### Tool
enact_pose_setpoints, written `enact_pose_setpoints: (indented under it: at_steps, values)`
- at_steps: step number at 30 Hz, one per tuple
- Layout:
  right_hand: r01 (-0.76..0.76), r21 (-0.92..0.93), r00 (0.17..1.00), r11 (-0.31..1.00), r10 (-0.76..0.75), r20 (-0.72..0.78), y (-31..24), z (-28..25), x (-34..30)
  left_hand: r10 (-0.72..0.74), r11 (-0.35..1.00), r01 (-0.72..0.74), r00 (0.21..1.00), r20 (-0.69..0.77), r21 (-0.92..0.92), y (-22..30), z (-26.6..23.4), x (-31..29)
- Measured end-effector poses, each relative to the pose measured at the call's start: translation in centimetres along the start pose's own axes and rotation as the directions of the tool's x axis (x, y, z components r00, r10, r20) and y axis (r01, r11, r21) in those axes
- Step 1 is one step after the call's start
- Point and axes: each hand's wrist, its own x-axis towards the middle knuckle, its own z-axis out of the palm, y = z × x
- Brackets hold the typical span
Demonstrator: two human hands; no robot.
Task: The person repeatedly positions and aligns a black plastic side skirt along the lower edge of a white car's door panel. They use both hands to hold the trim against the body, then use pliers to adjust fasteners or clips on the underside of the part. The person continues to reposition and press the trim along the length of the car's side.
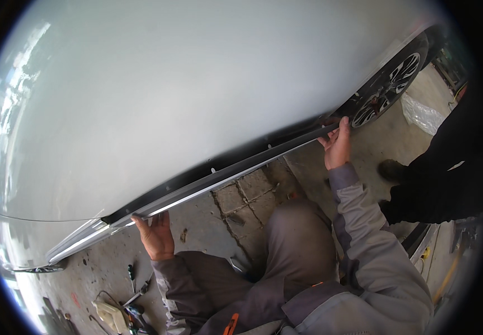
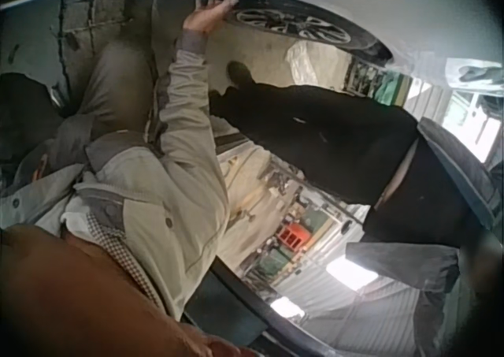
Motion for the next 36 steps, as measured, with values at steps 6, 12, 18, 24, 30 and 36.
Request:
enact_pose_setpoints:
  at_steps: [6, 12, 18, 24, 30, 36]
  values:
    - [-0.007, -0.055, 1.000, 0.998, 0.007, 0.001, 0.0, 0.5, 0.0, 0.000, 1.000, 0.000, 1.000, -0.024, 0.017, 0.3, 0.6, -0.1]
    - [0.096, -0.106, 0.995, 0.990, -0.099, -0.024, 0.9, 0.8, 0.2, 0.003, 1.000, -0.002, 1.000, 0.017, -0.019, 0.2, 0.4, 0.0]
    - [0.108, -0.172, 0.993, 0.979, -0.114, -0.024, 1.6, -0.2, 0.9, 0.012, 1.000, -0.013, 1.000, -0.011, -0.007, 0.3, 0.5, 0.1]
    - [0.103, -0.069, 0.995, 0.992, -0.101, 0.024, 1.9, -0.7, 0.3, 0.031, 0.999, -0.030, 0.999, 0.044, -0.015, 0.1, 0.9, 0.0]
    - [0.154, -0.038, 0.986, 0.987, -0.151, 0.072, 2.0, -0.8, -0.3, 0.055, 0.997, -0.057, 0.998, 0.042, 0.044, -0.2, 0.6, 0.3]
    - [0.229, -0.012, 0.966, 0.973, -0.226, 0.124, 1.7, -0.8, -0.8, 0.100, 0.987, -0.099, 0.995, -0.001, 0.125, -0.5, 0.9, 0.2]
